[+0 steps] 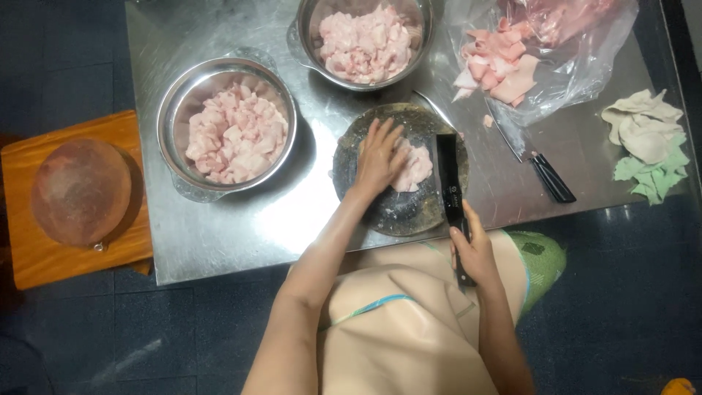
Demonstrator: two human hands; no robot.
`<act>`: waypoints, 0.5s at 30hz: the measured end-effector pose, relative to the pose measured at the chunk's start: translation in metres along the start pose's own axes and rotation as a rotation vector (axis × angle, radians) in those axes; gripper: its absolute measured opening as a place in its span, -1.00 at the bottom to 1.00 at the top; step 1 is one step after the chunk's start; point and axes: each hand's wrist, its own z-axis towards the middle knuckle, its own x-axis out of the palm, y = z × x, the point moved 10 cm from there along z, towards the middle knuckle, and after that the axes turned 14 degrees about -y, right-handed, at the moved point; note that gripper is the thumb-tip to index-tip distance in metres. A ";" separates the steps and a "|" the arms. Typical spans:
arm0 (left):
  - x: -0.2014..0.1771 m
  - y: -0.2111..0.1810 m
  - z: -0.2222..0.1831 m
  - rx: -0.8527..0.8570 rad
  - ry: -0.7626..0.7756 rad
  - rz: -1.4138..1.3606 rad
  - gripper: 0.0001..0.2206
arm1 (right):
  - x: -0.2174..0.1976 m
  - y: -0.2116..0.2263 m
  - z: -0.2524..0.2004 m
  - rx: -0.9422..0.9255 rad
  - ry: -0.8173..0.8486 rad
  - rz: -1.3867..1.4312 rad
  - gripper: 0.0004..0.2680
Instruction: Slicing raw meat into small pieces on a cutting board using a large knife
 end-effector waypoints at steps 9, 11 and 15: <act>0.046 -0.001 -0.036 -0.092 -0.071 0.009 -0.36 | 0.038 0.014 -0.014 0.013 0.047 -0.031 -0.48; 0.050 0.006 -0.041 -0.107 -0.149 0.020 -0.41 | 0.051 0.004 -0.011 0.026 0.073 0.013 -0.47; 0.043 0.020 -0.047 -0.195 -0.326 -0.061 -0.61 | 0.075 0.002 -0.013 0.022 0.107 0.080 -0.46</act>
